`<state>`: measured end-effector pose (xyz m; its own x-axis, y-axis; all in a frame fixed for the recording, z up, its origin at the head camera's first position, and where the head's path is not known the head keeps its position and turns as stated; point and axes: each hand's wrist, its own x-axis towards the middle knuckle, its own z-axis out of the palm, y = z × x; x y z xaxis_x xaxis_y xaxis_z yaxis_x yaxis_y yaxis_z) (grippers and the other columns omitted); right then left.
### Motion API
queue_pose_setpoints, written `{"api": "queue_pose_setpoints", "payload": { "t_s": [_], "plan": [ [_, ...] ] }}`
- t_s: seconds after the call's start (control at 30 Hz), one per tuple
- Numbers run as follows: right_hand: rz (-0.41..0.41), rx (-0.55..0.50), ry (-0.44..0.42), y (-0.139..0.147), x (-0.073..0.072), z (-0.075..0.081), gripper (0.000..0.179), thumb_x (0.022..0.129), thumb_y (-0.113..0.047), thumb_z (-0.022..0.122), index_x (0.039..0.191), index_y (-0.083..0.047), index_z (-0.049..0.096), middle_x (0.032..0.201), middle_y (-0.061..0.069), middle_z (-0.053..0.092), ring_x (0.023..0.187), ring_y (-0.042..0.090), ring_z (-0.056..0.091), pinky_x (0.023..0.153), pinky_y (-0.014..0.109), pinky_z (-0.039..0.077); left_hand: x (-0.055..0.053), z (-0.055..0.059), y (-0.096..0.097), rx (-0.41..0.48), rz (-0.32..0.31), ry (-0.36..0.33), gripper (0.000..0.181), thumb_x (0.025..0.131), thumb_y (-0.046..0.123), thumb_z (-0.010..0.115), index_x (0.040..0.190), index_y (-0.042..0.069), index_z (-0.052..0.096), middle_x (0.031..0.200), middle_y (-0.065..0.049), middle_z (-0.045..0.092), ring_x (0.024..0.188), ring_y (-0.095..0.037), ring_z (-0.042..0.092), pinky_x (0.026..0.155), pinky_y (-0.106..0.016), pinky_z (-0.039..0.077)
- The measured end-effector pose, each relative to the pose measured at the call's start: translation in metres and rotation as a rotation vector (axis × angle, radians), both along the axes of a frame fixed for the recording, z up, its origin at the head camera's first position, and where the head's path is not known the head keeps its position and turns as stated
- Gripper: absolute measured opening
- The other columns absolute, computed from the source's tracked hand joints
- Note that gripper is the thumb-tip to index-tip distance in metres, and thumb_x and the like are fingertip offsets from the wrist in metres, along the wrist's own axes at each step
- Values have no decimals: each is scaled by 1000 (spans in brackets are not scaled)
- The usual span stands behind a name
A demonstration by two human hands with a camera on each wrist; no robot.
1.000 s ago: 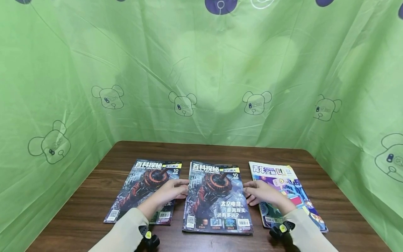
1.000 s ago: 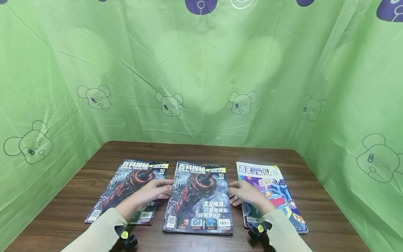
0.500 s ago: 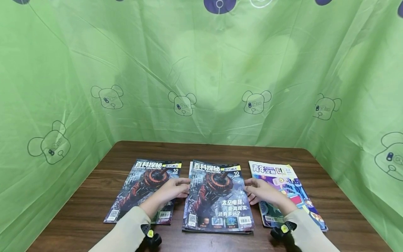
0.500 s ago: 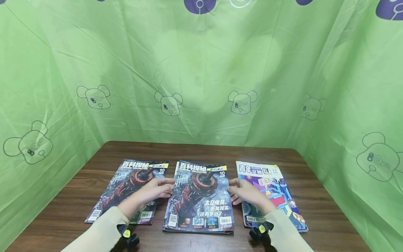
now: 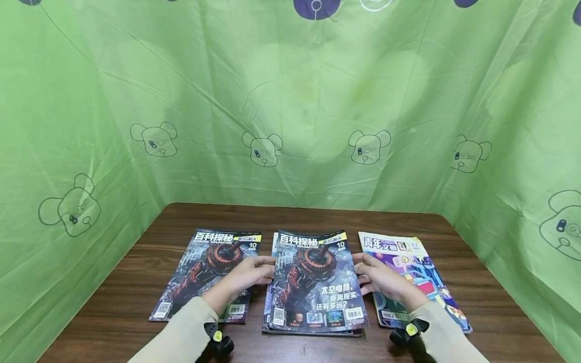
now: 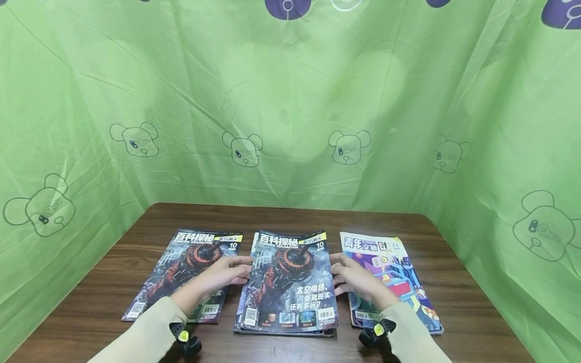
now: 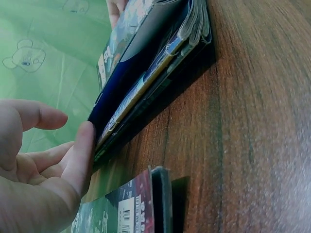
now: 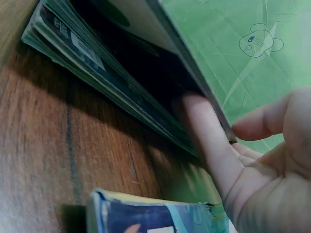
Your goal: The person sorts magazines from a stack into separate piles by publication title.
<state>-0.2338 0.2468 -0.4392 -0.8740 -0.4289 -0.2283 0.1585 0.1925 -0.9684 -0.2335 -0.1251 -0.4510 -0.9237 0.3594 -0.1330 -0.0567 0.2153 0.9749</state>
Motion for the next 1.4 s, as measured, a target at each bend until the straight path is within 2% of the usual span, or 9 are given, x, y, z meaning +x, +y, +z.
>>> {"api": "queue_pose_setpoints", "payload": {
  "t_s": [0.2, 0.4, 0.57, 0.8, 0.97, 1.23, 1.4],
  "plan": [
    [39, -46, -17, 3, 0, -1, 60, 102, -9, 41, 154, 3, 13, 118, 21, 57, 94, 28, 66, 64, 34, 61, 1, 2, 1, -5, 1, -2, 50, 99, 15, 58, 142, -8, 48, 136, -29, 54, 110, -34, 66, 93, -42, 56],
    [27, -25, 0, 2, 1, -2, 62, 101, -6, 45, 154, 2, 14, 120, 23, 48, 94, 28, 63, 63, 34, 60, 1, 3, 0, -12, 4, -3, 50, 99, 15, 57, 143, -8, 48, 137, -29, 54, 110, -34, 65, 93, -41, 56],
    [27, -36, 20, 0, 0, -2, 62, 102, -6, 46, 154, 3, 15, 118, 22, 47, 93, 28, 62, 64, 34, 60, 1, 3, -1, -4, 15, 11, 51, 99, 13, 57, 143, -9, 47, 137, -30, 53, 110, -35, 65, 93, -42, 56],
    [41, -87, 23, -1, -1, -2, 62, 103, -4, 45, 154, 4, 12, 120, 22, 48, 94, 28, 64, 67, 35, 61, 2, 2, -2, 9, 61, 21, 52, 96, 11, 59, 143, -8, 47, 130, -26, 59, 111, -36, 64, 91, -42, 57],
    [51, -113, 29, -5, -2, -3, 61, 103, -4, 46, 154, 5, 12, 126, 24, 51, 97, 29, 66, 69, 35, 61, -1, 0, -2, 56, 113, 21, 53, 92, 2, 59, 142, -10, 47, 126, -27, 60, 111, -38, 64, 89, -41, 58],
    [52, -155, 24, -14, -4, -4, 61, 103, -3, 47, 153, 3, 13, 123, 21, 54, 93, 26, 66, 67, 31, 60, -2, 0, -8, 101, 179, -16, 53, 93, 0, 59, 144, -7, 47, 130, -30, 56, 100, -34, 67, 80, -43, 61],
    [45, -177, 15, -22, -6, -6, 61, 102, -2, 47, 153, 3, 14, 123, 19, 55, 93, 26, 66, 66, 31, 60, -2, 1, -12, 75, 222, -21, 53, 91, -3, 57, 144, -4, 47, 132, -30, 55, 93, -33, 69, 72, -43, 62]
  ]
}}
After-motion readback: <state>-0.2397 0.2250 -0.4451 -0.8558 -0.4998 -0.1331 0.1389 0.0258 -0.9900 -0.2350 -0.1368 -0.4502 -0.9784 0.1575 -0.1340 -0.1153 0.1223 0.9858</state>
